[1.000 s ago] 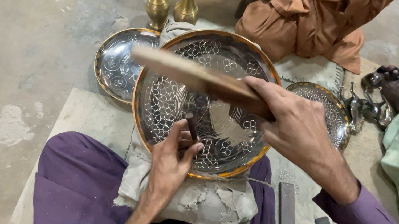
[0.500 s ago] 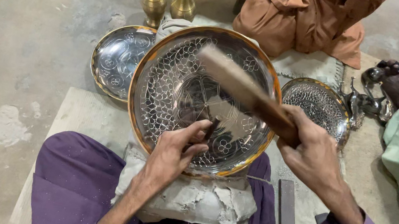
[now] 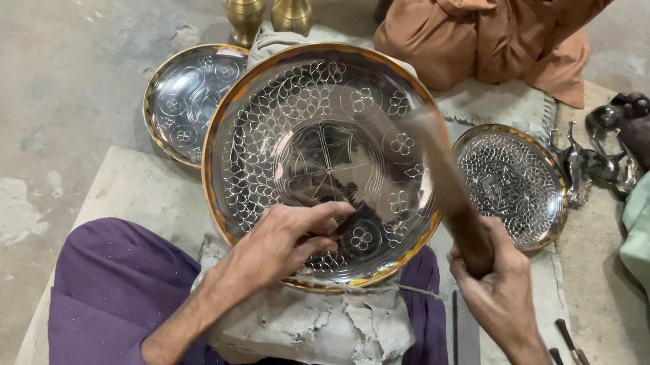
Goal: The person uses a chisel and hammer to engrave a floral pattern onto a large metal bowl. They repeatedly strike the chisel to create indentations in the metal surface.
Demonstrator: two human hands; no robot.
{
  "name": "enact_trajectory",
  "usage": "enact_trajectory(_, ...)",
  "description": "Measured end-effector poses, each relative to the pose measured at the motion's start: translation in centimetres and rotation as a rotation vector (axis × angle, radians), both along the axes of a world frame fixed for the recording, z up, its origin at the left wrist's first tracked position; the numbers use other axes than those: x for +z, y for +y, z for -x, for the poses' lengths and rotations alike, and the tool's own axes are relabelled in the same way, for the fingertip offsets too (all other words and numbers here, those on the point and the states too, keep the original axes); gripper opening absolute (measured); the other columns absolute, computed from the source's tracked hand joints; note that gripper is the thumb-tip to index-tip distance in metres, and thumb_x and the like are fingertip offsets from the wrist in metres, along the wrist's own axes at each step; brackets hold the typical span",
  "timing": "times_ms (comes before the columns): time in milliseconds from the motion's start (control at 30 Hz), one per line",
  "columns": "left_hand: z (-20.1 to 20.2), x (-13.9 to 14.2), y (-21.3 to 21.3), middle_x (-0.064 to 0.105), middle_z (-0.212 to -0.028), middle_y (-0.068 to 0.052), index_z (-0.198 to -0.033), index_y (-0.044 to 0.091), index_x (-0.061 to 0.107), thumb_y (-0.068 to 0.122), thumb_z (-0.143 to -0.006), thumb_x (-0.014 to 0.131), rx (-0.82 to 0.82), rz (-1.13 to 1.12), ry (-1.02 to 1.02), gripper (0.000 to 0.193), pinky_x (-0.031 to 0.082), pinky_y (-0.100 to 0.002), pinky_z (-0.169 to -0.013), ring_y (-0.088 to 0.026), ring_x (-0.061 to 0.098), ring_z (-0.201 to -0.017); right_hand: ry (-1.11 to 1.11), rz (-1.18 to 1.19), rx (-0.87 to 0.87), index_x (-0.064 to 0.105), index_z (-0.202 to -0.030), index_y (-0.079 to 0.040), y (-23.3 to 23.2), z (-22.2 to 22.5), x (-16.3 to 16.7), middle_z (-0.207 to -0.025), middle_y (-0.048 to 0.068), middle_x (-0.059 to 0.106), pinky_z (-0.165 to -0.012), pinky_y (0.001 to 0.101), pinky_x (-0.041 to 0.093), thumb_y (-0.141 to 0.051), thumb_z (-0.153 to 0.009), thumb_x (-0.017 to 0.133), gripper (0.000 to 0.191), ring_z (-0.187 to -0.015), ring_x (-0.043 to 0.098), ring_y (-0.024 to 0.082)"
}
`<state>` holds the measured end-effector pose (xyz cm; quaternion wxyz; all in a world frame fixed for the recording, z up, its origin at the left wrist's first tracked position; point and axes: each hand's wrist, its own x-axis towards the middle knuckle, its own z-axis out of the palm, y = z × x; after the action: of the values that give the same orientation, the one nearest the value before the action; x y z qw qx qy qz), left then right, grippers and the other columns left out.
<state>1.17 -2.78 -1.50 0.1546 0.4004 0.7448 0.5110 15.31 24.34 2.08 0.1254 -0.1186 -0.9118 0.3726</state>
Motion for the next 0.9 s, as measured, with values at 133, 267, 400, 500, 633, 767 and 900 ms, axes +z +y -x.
enact_trajectory(133,1.0,-0.2,-0.2,0.078,-0.095,-0.011,-0.136,0.008,0.060,0.007,-0.085,0.076,-0.079,-0.020,0.033,0.053,0.061,-0.036,-0.076,-0.022,0.078,-0.086,-0.295,-0.283,-0.049,0.058,-0.127,-0.012,-0.3,-0.6,-0.1,-0.098,0.014,0.075,-0.070,0.0433,0.059,-0.001,-0.073,0.068,0.055,-0.083,0.076,0.029)
enact_trajectory(267,1.9,-0.2,-0.1,0.078,-0.099,-0.011,-0.137,0.006,0.057,0.008,-0.087,0.075,-0.118,-0.018,0.039,0.054,0.061,-0.035,-0.076,-0.020,0.077,-0.088,-0.230,-0.355,-0.141,0.059,-0.127,-0.009,-0.3,-2.0,-0.9,-0.091,0.014,0.074,-0.070,0.0435,0.059,-0.006,-0.079,0.072,0.050,-0.077,0.075,0.030)
enact_trajectory(400,3.2,0.2,0.8,0.077,-0.100,-0.011,-0.138,0.009,0.059,0.012,-0.084,0.076,-0.250,0.011,0.140,0.057,0.061,-0.038,-0.077,-0.023,0.076,-0.087,-0.136,-0.092,-0.174,0.055,-0.128,-0.004,0.2,-3.0,-2.0,-0.091,0.010,0.071,-0.062,0.0392,0.062,-0.014,-0.074,0.080,0.060,-0.071,0.074,0.028)
enact_trajectory(500,3.8,0.6,1.1,0.077,-0.109,-0.012,-0.137,0.012,0.062,0.013,-0.086,0.075,-0.366,-0.024,0.217,0.052,0.060,-0.042,-0.082,-0.027,0.076,-0.095,0.075,-0.335,-0.038,0.063,-0.115,0.002,0.3,-3.9,-3.0,-0.100,0.015,0.066,-0.075,0.0421,0.056,-0.003,-0.071,0.074,0.046,-0.086,0.069,0.028)
enact_trajectory(633,3.8,1.1,1.4,0.075,-0.120,-0.007,-0.136,0.018,0.062,0.012,-0.086,0.071,-0.433,0.038,0.261,0.051,0.058,-0.045,-0.083,-0.028,0.075,-0.101,0.091,-0.238,-0.157,0.063,-0.110,0.002,-0.5,-5.0,-5.6,-0.101,0.015,0.064,-0.074,0.0404,0.054,-0.005,-0.077,0.077,0.036,-0.085,0.068,0.027)
enact_trajectory(767,4.0,1.4,1.6,0.076,-0.117,-0.006,-0.136,0.023,0.064,0.013,-0.086,0.072,-0.464,0.130,0.260,0.052,0.057,-0.045,-0.081,-0.029,0.074,-0.100,0.252,0.075,-0.149,0.060,-0.113,-0.001,-1.4,-5.7,-8.2,-0.101,0.012,0.065,-0.082,0.0373,0.057,-0.005,-0.086,0.073,0.030,-0.091,0.067,0.024)
enact_trajectory(900,4.0,1.4,1.6,0.075,-0.121,-0.008,-0.135,0.021,0.065,0.012,-0.085,0.072,-0.480,0.048,0.286,0.052,0.057,-0.045,-0.081,-0.032,0.072,-0.102,0.114,-0.394,-0.193,0.063,-0.117,-0.007,-1.6,-6.2,-9.2,-0.096,0.013,0.072,-0.072,0.0392,0.056,0.000,-0.080,0.070,0.038,-0.084,0.071,0.025)
